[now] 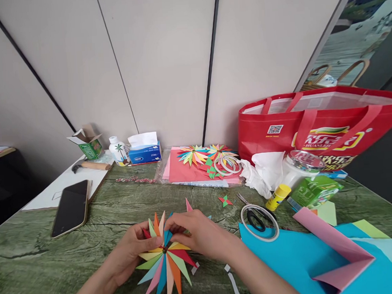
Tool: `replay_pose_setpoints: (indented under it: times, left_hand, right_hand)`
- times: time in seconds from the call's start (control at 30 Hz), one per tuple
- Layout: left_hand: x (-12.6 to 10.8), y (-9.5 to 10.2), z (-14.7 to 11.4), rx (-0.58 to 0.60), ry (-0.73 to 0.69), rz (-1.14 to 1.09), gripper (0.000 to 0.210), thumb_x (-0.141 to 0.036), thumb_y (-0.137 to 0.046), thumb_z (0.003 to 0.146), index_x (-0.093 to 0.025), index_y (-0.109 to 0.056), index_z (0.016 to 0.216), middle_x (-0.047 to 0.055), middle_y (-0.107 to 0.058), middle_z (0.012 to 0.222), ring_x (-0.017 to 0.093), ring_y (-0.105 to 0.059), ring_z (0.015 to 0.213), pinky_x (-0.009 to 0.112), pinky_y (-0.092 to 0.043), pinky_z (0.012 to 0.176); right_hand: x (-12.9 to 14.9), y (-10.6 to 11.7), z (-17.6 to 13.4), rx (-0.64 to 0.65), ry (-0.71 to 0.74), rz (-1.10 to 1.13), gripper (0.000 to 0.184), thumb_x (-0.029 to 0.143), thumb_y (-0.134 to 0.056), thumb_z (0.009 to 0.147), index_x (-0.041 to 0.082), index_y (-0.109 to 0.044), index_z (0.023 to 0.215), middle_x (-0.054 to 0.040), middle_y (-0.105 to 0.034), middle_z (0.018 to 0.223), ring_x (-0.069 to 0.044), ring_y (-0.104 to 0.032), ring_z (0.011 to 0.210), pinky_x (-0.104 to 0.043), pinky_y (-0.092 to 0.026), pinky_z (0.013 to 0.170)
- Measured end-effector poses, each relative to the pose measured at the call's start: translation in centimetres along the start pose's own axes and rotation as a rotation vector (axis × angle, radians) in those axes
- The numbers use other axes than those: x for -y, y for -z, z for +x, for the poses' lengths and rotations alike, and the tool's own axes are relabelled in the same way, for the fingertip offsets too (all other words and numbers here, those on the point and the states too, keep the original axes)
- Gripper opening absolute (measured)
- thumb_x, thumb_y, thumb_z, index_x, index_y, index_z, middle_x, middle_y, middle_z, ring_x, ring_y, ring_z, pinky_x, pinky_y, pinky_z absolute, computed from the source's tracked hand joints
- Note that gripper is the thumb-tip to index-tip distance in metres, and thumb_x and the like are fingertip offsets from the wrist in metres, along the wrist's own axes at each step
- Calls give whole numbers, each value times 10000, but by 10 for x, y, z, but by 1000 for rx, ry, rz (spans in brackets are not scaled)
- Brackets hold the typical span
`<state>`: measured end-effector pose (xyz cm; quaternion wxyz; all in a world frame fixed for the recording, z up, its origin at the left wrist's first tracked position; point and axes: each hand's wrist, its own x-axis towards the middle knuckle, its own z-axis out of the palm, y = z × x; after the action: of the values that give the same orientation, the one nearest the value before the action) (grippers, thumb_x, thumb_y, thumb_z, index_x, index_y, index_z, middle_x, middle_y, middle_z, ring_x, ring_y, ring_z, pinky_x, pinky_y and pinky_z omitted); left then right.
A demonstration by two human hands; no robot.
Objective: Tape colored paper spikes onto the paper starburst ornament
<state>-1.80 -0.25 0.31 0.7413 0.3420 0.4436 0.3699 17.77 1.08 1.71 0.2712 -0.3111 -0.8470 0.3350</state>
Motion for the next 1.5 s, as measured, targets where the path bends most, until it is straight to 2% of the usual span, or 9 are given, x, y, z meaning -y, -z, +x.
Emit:
replay_pose_setpoints:
  times: [0.23, 0.6, 0.7, 0.8, 0.93, 1.1, 1.17, 1.37, 1.5]
  left_hand:
    - [-2, -2, -1, 14, -9, -11, 292, -214, -819, 474, -128, -657, 702, 30, -678, 620, 149, -610, 563, 228, -423, 552]
    - [5, -1, -1, 45, -5, -20, 307, -207, -827, 453, -112, -651, 686, 46, -683, 618, 154, -609, 559, 233, -425, 545]
    - [3, -3, -1, 18, -3, -21, 311, -216, -827, 452, -121, -646, 686, 37, -676, 607, 167, -616, 570, 239, -423, 548]
    - [0, -5, -2, -13, -14, -27, 317, -222, -824, 463, -126, -650, 710, 37, -681, 621, 160, -611, 561, 241, -426, 552]
    - [-2, -5, -2, -39, -27, -27, 322, -262, -819, 476, -133, -649, 717, 40, -691, 647, 153, -608, 549, 245, -433, 553]
    - [-3, -5, -3, -58, -32, -20, 327, -265, -827, 452, -138, -662, 705, 34, -695, 652, 153, -608, 548, 239, -432, 547]
    - [-3, -5, -3, -56, -33, -15, 326, -246, -826, 452, -136, -668, 715, 35, -696, 655, 147, -604, 545, 235, -432, 545]
    - [-4, -6, -4, -38, -37, -13, 300, -269, -804, 508, -137, -658, 734, 39, -696, 665, 140, -600, 552, 226, -432, 537]
    - [-5, -7, -4, -46, -32, -7, 291, -298, -803, 506, -134, -658, 698, 35, -688, 624, 128, -583, 515, 212, -420, 505]
  right_hand:
    - [-3, -3, 1, -73, -27, 174, 162, 289, -612, 777, 189, -608, 904, -17, -638, 783, -113, -602, 665, -209, -499, 649]
    - [-10, -7, 3, -75, 87, 65, 147, 307, -605, 782, 177, -652, 831, -21, -662, 705, -106, -594, 599, -184, -462, 586]
    - [-6, -5, 2, -54, 11, 153, 151, 288, -610, 778, 182, -630, 884, -16, -645, 740, -108, -600, 631, -194, -478, 616]
    - [-2, -5, 2, -38, -138, 379, 326, 290, -662, 727, 210, -526, 1011, 6, -615, 787, -117, -617, 680, -229, -513, 660]
    - [-3, -9, 4, -142, -233, 549, 455, 288, -709, 670, 224, -430, 1024, -1, -582, 874, -127, -628, 718, -255, -527, 657]
    - [-9, -12, 7, -158, -206, 446, 233, 331, -694, 680, 165, -566, 782, -16, -604, 767, -129, -619, 668, -250, -521, 645]
    - [-10, -12, 7, -178, -188, 392, 217, 347, -695, 673, 153, -600, 693, -24, -608, 738, -126, -609, 642, -242, -516, 622]
    - [-10, -14, 7, -237, -257, 369, 251, 370, -716, 641, 139, -634, 693, -25, -647, 667, -129, -603, 597, -225, -500, 583]
    - [-10, -12, 7, -235, -227, 292, 254, 394, -704, 651, 145, -663, 681, -23, -668, 650, -130, -600, 588, -215, -486, 569]
